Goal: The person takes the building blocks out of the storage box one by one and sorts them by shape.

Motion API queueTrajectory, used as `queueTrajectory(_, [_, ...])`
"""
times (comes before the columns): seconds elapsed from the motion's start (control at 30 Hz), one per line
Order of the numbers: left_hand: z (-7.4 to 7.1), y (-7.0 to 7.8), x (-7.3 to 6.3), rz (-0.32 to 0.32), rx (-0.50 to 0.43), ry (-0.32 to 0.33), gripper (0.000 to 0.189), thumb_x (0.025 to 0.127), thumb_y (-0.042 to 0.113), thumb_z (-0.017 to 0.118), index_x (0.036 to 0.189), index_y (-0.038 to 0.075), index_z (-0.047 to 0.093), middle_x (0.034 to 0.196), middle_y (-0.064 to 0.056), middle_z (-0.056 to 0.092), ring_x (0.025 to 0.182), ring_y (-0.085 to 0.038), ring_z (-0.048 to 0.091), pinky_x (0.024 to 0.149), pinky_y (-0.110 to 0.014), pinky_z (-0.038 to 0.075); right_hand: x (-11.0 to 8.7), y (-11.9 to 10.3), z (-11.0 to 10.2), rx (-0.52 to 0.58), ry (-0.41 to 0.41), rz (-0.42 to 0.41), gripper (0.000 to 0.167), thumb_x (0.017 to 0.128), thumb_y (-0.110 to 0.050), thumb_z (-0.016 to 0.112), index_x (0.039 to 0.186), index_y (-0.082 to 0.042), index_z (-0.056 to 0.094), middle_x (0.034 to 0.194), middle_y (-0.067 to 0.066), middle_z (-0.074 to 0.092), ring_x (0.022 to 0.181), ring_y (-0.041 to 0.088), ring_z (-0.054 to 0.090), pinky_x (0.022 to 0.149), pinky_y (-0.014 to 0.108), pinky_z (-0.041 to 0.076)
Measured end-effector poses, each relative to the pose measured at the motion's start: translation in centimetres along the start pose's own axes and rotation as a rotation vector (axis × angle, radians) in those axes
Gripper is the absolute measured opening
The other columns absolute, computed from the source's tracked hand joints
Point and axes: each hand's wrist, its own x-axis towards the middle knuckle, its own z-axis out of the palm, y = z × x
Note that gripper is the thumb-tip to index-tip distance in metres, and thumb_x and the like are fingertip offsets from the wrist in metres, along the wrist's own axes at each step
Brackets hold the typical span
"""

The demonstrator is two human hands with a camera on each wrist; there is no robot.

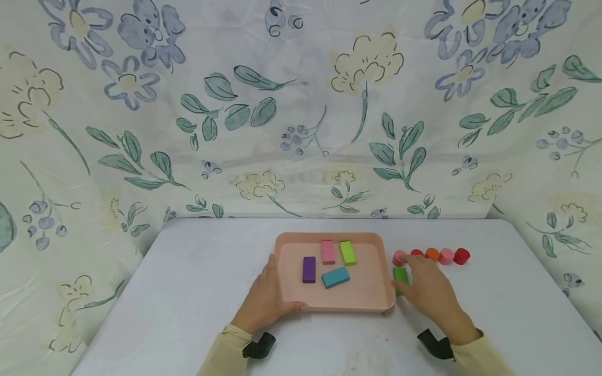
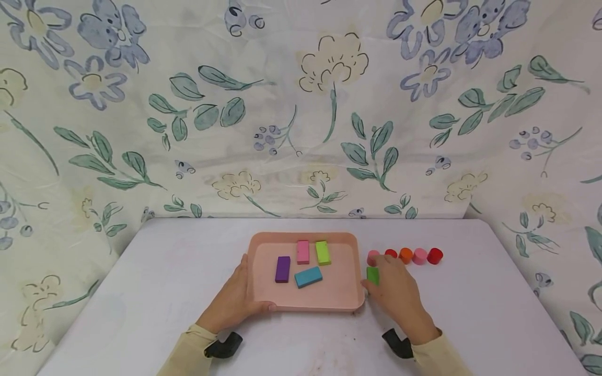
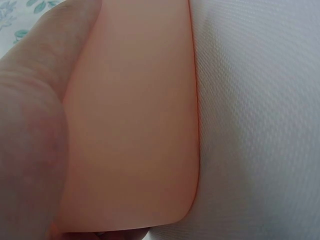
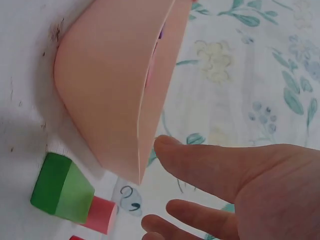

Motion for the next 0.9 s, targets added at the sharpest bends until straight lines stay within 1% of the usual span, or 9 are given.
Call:
queueTrajectory(0.03, [0.0,0.0,0.0,-0.003,-0.001,-0.002,0.138,0.067,0.058,0.088,0.157,-0.008,0.007,0.162,-0.028,0.021,0.144,-0.045,0.031,0.116,-0.059,0.028,0.0,-0.2,0.1,0.009,0.005,-0.004,0.056,0.081,-0.024,0.085,0.127,0.000,0.063,0.121,0.019,0.065,0.110,0.037,0.056,0.090,0.055,0.054])
queueTrajectory(0.13, [0.0,0.0,0.0,-0.004,-0.011,-0.002,0.138,0.067,0.057,0.088,0.158,-0.007,0.006,0.162,-0.027,0.021,0.144,-0.044,0.031,0.116,-0.060,0.028,-0.1,-0.8,0.3,0.027,0.013,-0.016,0.055,0.082,-0.024,0.084,0.127,0.001,0.063,0.118,0.017,0.066,0.107,0.034,0.058,0.089,0.052,0.056])
queueTrajectory(0.3, [0.0,-0.2,0.0,-0.019,-0.018,-0.007,0.138,0.067,0.058,0.088,0.159,-0.005,0.005,0.163,-0.024,0.019,0.146,-0.042,0.029,0.117,-0.060,0.026,0.0,-2.0,0.7,0.033,0.017,-0.020,0.062,0.084,-0.027,0.083,0.134,0.001,0.059,0.125,0.020,0.065,0.116,0.039,0.057,0.094,0.056,0.053])
queueTrajectory(0.4, [0.1,-0.3,0.0,-0.024,-0.016,-0.008,0.138,0.067,0.058,0.087,0.159,-0.005,0.004,0.164,-0.024,0.018,0.146,-0.042,0.028,0.117,-0.059,0.025,0.1,-2.6,1.3,0.010,0.031,-0.054,0.062,0.085,-0.028,0.082,0.134,0.001,0.059,0.122,0.019,0.066,0.115,0.038,0.058,0.095,0.053,0.053])
queueTrajectory(0.53, [0.1,-0.2,0.1,-0.030,-0.020,-0.008,0.139,0.067,0.058,0.087,0.159,-0.004,0.004,0.164,-0.024,0.018,0.146,-0.042,0.029,0.117,-0.060,0.025,0.3,-3.1,2.2,-0.027,0.056,-0.110,0.059,0.085,-0.027,0.082,0.131,0.002,0.060,0.116,0.017,0.068,0.106,0.032,0.061,0.091,0.045,0.056])
queueTrajectory(0.6, [0.2,-0.2,0.1,-0.032,-0.020,-0.009,0.139,0.067,0.059,0.087,0.159,-0.004,0.003,0.164,-0.023,0.019,0.146,-0.042,0.029,0.117,-0.060,0.026,0.4,-3.5,2.7,-0.016,0.057,-0.110,0.058,0.085,-0.027,0.082,0.130,0.001,0.060,0.120,0.017,0.066,0.106,0.031,0.061,0.089,0.044,0.057])
queueTrajectory(0.73, [0.2,-0.2,0.1,-0.035,-0.011,-0.012,0.139,0.068,0.059,0.086,0.159,-0.003,0.003,0.164,-0.023,0.019,0.146,-0.042,0.029,0.117,-0.059,0.026,0.6,-4.3,3.4,0.043,0.048,-0.080,0.059,0.084,-0.027,0.082,0.132,0.000,0.059,0.125,0.017,0.065,0.108,0.032,0.060,0.090,0.046,0.057])
queueTrajectory(0.8, [0.2,-0.1,0.1,-0.031,-0.006,-0.011,0.138,0.068,0.060,0.086,0.159,-0.004,0.004,0.164,-0.023,0.019,0.146,-0.042,0.029,0.116,-0.060,0.027,0.7,-4.7,3.7,0.047,0.041,-0.075,0.060,0.084,-0.028,0.083,0.132,-0.001,0.060,0.125,0.016,0.065,0.110,0.032,0.060,0.091,0.046,0.056])
queueTrajectory(0.9, [0.1,0.0,0.1,-0.031,-0.002,-0.013,0.138,0.068,0.060,0.086,0.159,-0.004,0.005,0.163,-0.024,0.019,0.145,-0.042,0.029,0.116,-0.060,0.027,1.0,-5.4,4.2,0.032,0.024,-0.067,0.063,0.082,-0.031,0.084,0.132,-0.001,0.059,0.125,0.015,0.065,0.108,0.032,0.062,0.090,0.045,0.057])
